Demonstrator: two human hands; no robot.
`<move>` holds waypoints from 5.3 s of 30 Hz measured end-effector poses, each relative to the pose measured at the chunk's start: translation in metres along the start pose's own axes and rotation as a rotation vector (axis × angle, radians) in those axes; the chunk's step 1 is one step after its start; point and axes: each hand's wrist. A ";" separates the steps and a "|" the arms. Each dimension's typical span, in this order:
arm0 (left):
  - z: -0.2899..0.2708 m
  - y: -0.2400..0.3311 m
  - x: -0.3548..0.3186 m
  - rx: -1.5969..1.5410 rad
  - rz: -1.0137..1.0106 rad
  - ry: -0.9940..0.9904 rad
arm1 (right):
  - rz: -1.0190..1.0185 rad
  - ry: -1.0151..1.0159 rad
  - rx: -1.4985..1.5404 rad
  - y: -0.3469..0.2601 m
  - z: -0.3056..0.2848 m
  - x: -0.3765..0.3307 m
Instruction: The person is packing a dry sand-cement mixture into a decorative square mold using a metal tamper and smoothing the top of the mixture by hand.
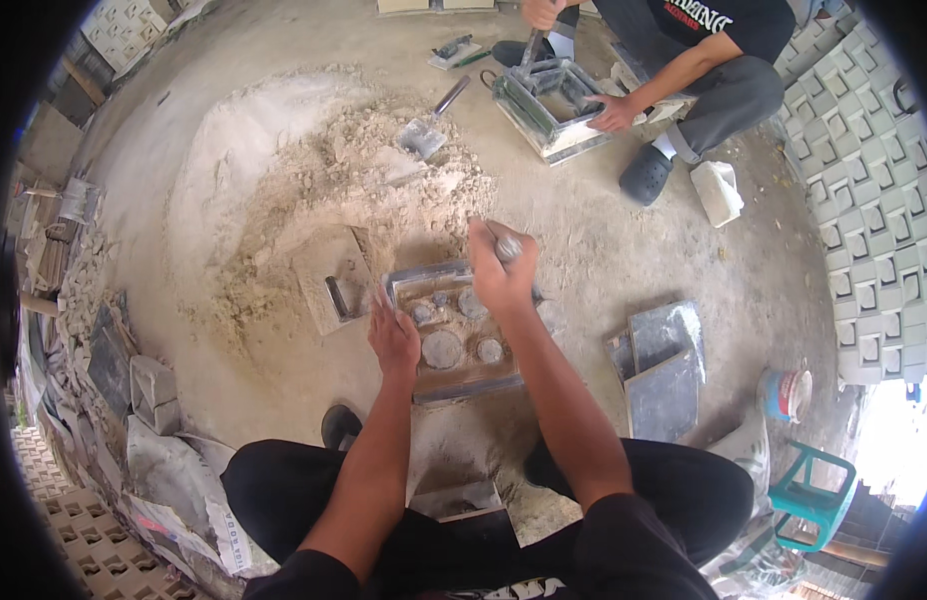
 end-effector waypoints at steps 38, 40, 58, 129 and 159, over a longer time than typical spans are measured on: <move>0.005 -0.006 0.008 -0.048 0.026 0.046 | -0.035 0.061 0.198 0.022 -0.009 -0.014; 0.005 -0.001 0.003 -0.062 0.036 0.034 | -0.065 0.036 0.229 0.033 -0.006 -0.015; 0.010 -0.005 0.007 -0.130 0.023 0.039 | -0.015 0.031 -0.251 0.026 0.040 -0.002; 0.008 -0.003 0.006 -0.104 0.014 0.033 | 0.225 -0.091 0.027 -0.005 -0.012 -0.033; 0.007 -0.004 0.008 -0.088 -0.044 -0.027 | 0.088 0.262 0.028 -0.020 -0.012 -0.053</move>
Point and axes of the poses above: each hand's wrist, its own x-axis towards the middle knuckle, its own z-axis out of the palm, y = z × x, and after that the axes turned 11 degrees about x, right-handed
